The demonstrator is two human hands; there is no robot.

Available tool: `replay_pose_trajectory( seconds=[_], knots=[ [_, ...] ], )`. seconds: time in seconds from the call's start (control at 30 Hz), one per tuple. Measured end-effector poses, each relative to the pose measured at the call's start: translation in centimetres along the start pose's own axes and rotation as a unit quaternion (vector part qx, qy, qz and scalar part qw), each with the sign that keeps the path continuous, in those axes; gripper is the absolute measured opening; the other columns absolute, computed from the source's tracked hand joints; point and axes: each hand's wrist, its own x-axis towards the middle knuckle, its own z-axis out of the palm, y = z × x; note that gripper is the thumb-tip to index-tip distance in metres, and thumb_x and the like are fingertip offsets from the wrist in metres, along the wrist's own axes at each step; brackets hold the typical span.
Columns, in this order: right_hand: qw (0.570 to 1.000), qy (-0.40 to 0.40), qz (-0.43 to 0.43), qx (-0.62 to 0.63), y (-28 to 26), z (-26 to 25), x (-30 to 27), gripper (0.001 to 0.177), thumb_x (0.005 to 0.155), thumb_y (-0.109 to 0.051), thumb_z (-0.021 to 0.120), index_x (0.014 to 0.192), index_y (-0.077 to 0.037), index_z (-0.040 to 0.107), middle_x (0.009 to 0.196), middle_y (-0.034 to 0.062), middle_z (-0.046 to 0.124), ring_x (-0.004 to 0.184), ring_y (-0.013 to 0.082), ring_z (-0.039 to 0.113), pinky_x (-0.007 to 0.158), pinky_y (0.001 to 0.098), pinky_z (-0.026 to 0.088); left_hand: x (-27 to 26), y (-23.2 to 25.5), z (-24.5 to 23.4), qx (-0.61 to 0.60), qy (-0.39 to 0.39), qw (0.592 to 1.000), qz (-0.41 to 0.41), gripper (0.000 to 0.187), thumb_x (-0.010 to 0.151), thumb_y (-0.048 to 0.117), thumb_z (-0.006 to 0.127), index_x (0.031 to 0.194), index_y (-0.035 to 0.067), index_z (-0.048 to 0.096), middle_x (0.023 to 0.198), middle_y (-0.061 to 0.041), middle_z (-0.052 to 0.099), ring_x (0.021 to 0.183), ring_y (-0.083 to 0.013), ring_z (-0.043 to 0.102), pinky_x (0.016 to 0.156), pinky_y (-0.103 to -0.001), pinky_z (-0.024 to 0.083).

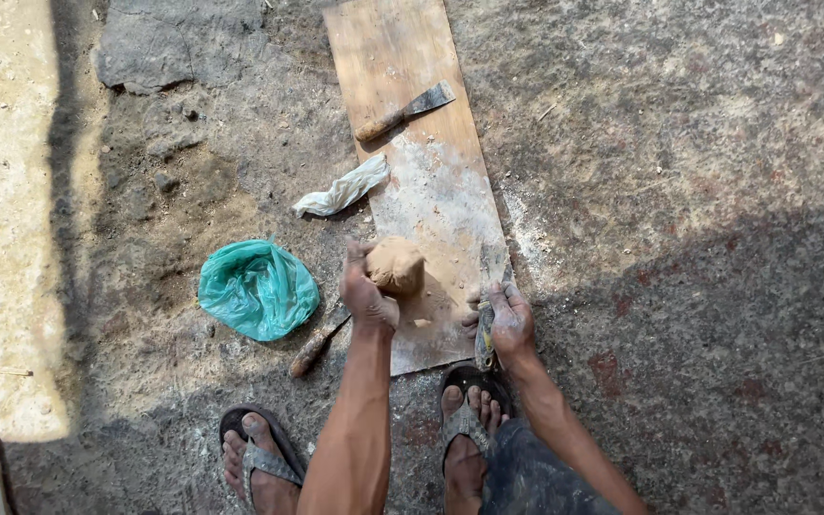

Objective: The person mixes a pile of sand and cement on a wooden board using a trowel and their hands. They repeatedly fold and press the mixture to combine it into a uniform mass.

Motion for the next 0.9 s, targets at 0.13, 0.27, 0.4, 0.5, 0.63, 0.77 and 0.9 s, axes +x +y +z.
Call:
replay_pose_trajectory(
  seconds=[0.13, 0.27, 0.4, 0.5, 0.63, 0.77, 0.9],
  knots=[
    [1.000, 0.005, -0.010, 0.000, 0.2, 0.1, 0.3, 0.027, 0.121, -0.028, 0.052, 0.106, -0.006, 0.055, 0.092, 0.0217, 0.079, 0.060, 0.0304, 0.079, 0.043, 0.0388, 0.068, 1.2, 0.3, -2.4, -0.083, -0.064, 0.994, -0.001, 0.035, 0.109, 0.039, 0.072, 0.090, 0.010, 0.073, 0.097, -0.011, 0.083, 0.094, -0.0207, 0.080, 0.089, -0.033, 0.065],
    [1.000, 0.013, 0.001, 0.001, 1.7, -0.5, 1.1, 0.026, 0.121, -0.027, 0.052, 0.108, -0.005, 0.055, 0.094, 0.0215, 0.079, 0.062, 0.0293, 0.078, 0.046, 0.0409, 0.069, 7.1, -1.1, -4.9, 0.361, -0.153, 0.911, 0.127, 0.047, 0.113, 0.047, 0.073, 0.140, 0.009, 0.063, 0.091, -0.013, 0.076, 0.073, -0.0171, 0.072, 0.070, -0.032, 0.060],
    [1.000, 0.019, -0.010, -0.017, 1.1, -0.5, 0.8, 0.028, 0.121, -0.026, 0.052, 0.107, -0.002, 0.057, 0.091, 0.0249, 0.079, 0.058, 0.0313, 0.078, 0.045, 0.0419, 0.069, 12.0, -5.7, -4.7, 0.581, -0.080, 0.737, 0.337, 0.035, 0.098, 0.052, 0.079, 0.084, 0.020, 0.081, 0.082, -0.017, 0.066, 0.092, -0.0420, 0.070, 0.087, -0.056, 0.054],
    [1.000, 0.022, -0.009, -0.012, 1.0, -0.2, 0.7, 0.029, 0.121, -0.026, 0.053, 0.105, -0.003, 0.056, 0.090, 0.0257, 0.079, 0.057, 0.0316, 0.078, 0.043, 0.0412, 0.069, 10.2, -5.1, -2.2, 0.527, -0.144, 0.772, 0.324, 0.050, 0.101, 0.060, 0.079, 0.105, 0.011, 0.070, 0.116, -0.021, 0.065, 0.116, -0.0380, 0.066, 0.106, -0.055, 0.058],
    [0.999, 0.025, -0.002, -0.021, 0.6, 0.2, 0.6, 0.030, 0.120, -0.027, 0.055, 0.104, -0.002, 0.059, 0.089, 0.0259, 0.080, 0.056, 0.0319, 0.078, 0.043, 0.0414, 0.068, 5.2, -3.8, -0.6, 0.485, -0.227, 0.797, 0.280, 0.057, 0.110, 0.053, 0.072, 0.130, 0.003, 0.054, 0.133, -0.026, 0.059, 0.133, -0.0467, 0.062, 0.116, -0.060, 0.051],
    [0.997, 0.010, -0.020, -0.077, -0.5, 0.8, 0.8, 0.039, 0.120, -0.032, 0.055, 0.098, -0.001, 0.064, 0.066, 0.0244, 0.075, 0.046, 0.0310, 0.075, 0.038, 0.0401, 0.063, 1.1, -2.6, 0.2, 0.552, -0.312, 0.727, 0.264, 0.066, 0.106, 0.038, 0.063, 0.155, -0.003, 0.049, 0.116, -0.025, 0.056, 0.115, -0.0428, 0.056, 0.101, -0.059, 0.048],
    [0.992, 0.026, -0.027, -0.125, -0.4, 0.8, 0.9, 0.037, 0.118, -0.029, 0.059, 0.097, 0.000, 0.068, 0.064, 0.0254, 0.075, 0.047, 0.0302, 0.076, 0.040, 0.0397, 0.062, 3.5, -10.3, -2.9, 0.628, -0.202, 0.633, 0.405, 0.057, 0.110, 0.070, 0.057, 0.112, 0.022, 0.087, 0.097, -0.006, 0.068, 0.094, -0.0294, 0.074, 0.085, -0.048, 0.053]
  ],
)
